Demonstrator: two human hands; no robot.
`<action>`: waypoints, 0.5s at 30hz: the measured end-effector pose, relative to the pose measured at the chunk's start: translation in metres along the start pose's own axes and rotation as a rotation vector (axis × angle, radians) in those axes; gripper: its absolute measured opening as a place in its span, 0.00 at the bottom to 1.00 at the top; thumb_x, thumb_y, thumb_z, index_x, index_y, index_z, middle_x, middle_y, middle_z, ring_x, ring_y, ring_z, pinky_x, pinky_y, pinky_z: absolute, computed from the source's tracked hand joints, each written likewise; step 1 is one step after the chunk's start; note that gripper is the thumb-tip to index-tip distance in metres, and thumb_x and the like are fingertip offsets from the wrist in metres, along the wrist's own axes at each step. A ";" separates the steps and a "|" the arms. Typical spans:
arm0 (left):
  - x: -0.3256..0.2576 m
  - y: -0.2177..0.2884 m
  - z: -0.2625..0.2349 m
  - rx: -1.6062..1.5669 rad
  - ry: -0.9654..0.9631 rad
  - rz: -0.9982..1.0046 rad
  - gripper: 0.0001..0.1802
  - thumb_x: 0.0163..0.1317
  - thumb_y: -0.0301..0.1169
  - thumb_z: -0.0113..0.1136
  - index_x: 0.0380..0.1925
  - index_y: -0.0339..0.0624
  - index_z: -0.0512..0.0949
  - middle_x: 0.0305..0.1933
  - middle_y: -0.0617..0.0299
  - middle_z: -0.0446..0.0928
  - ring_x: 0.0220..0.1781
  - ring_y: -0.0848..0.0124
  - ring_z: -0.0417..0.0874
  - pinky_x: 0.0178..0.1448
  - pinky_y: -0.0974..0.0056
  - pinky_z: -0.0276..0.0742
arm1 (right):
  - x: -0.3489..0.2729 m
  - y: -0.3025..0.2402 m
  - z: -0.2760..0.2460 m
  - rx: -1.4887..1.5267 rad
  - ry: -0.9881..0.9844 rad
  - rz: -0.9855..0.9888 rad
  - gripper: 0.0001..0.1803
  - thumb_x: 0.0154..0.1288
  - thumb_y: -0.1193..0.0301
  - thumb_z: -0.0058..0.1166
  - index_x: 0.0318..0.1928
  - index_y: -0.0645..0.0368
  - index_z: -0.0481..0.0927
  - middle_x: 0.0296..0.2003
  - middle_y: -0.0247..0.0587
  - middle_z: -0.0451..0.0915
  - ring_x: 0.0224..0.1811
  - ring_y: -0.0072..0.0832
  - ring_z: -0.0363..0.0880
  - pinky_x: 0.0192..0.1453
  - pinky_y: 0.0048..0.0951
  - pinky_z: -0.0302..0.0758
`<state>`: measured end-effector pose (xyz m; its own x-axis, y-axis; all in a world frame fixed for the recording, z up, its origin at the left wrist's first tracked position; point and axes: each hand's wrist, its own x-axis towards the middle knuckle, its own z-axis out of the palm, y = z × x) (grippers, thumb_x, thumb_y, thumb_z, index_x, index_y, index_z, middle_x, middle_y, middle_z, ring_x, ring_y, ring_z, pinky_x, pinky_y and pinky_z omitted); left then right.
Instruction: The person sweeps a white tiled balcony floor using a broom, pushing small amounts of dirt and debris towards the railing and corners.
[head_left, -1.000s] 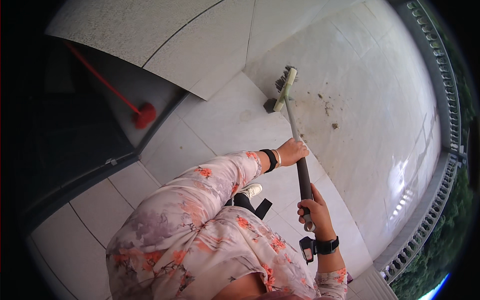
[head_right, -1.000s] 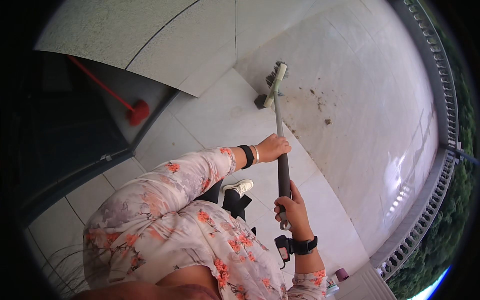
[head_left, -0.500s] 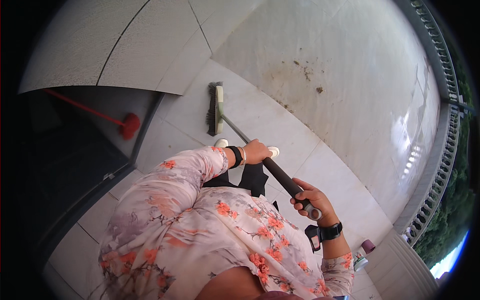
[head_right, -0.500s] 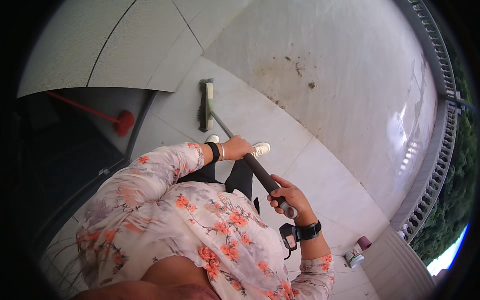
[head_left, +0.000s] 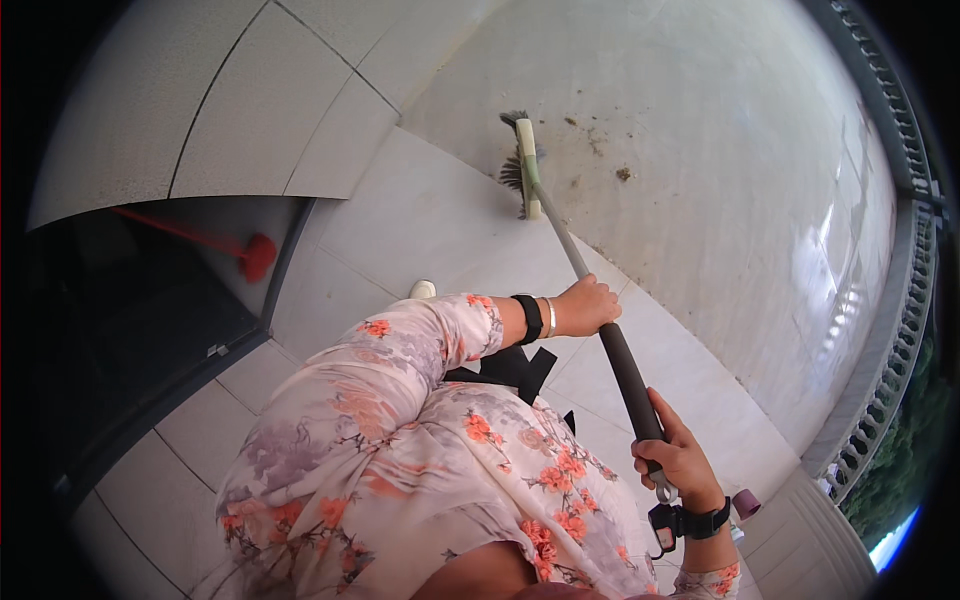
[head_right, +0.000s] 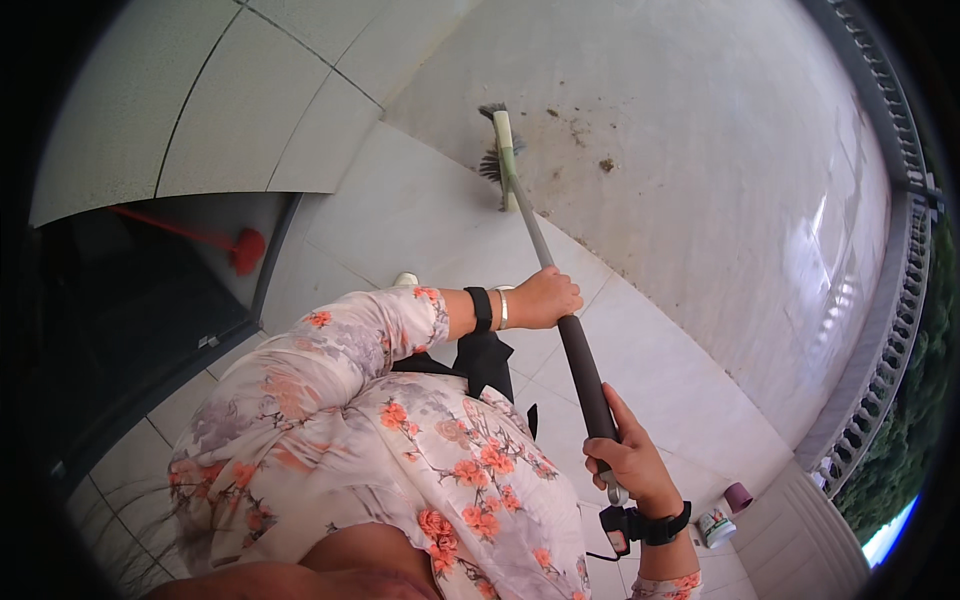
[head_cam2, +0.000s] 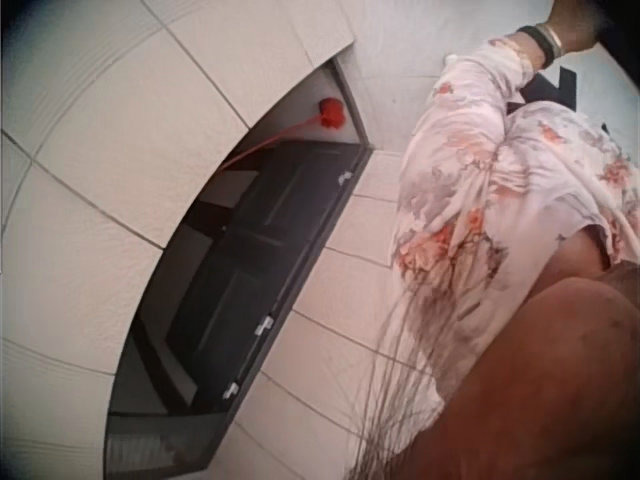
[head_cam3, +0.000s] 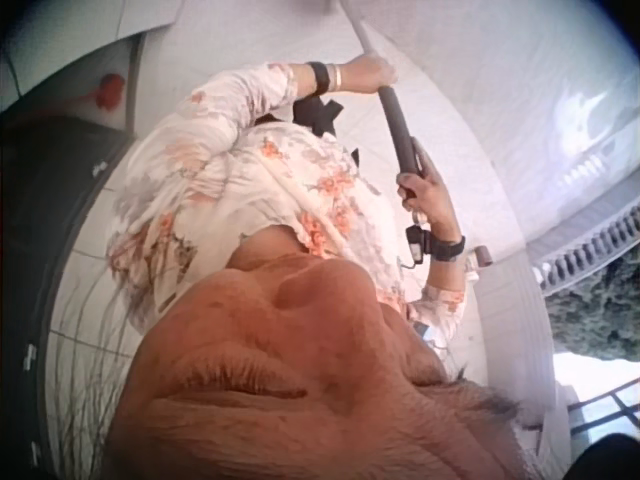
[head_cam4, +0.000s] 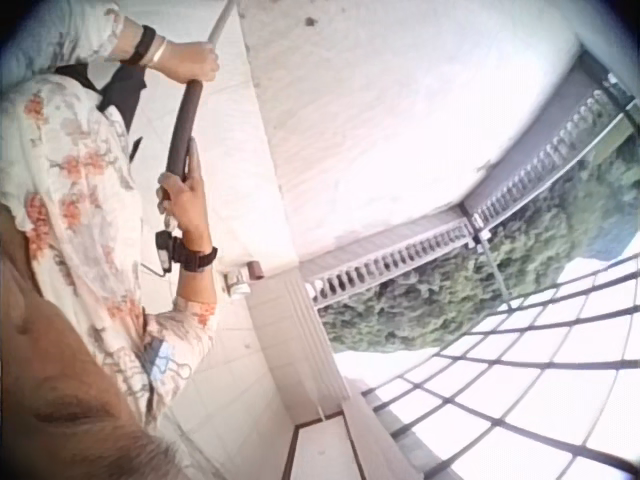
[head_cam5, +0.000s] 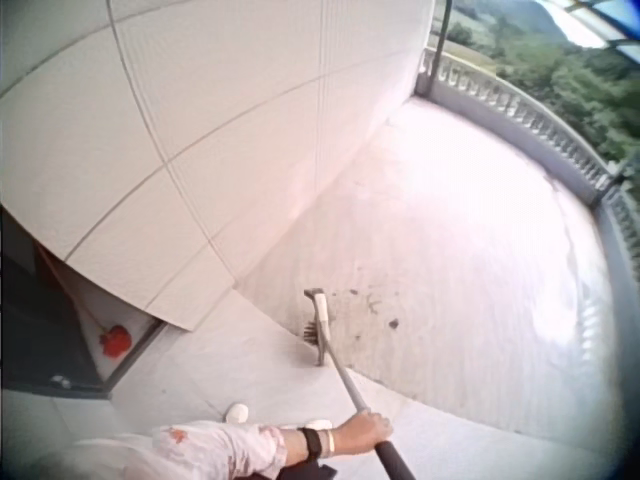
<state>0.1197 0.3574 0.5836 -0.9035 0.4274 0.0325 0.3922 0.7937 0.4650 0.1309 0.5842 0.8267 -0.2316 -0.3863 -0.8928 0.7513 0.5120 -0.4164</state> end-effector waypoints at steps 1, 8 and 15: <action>-0.007 0.010 -0.004 -0.033 -0.022 0.008 0.01 0.52 0.31 0.57 0.24 0.51 0.76 0.28 0.65 0.77 0.36 0.62 0.80 0.41 0.56 0.67 | -0.007 0.005 -0.007 0.085 -0.028 0.027 0.44 0.56 0.83 0.49 0.73 0.53 0.50 0.26 0.41 0.75 0.20 0.23 0.72 0.17 0.25 0.67; -0.040 -0.009 0.034 -0.149 -0.198 -0.135 0.03 0.52 0.31 0.58 0.27 0.53 0.76 0.28 0.64 0.78 0.37 0.59 0.81 0.41 0.51 0.69 | 0.039 -0.022 -0.022 -0.233 -0.098 0.019 0.40 0.53 0.80 0.52 0.70 0.62 0.58 0.25 0.40 0.77 0.19 0.22 0.74 0.16 0.23 0.67; -0.021 -0.042 0.044 0.137 -0.040 -0.166 0.02 0.54 0.30 0.57 0.27 0.52 0.75 0.32 0.65 0.75 0.41 0.62 0.78 0.42 0.54 0.68 | 0.070 -0.006 -0.003 -0.565 0.064 -0.109 0.39 0.55 0.75 0.51 0.69 0.62 0.57 0.26 0.42 0.76 0.22 0.26 0.75 0.24 0.28 0.72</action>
<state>0.1297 0.3342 0.5244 -0.9512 0.3004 -0.0705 0.2609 0.9049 0.3363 0.1087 0.5559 0.7658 -0.3391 -0.4213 -0.8411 0.2786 0.8090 -0.5176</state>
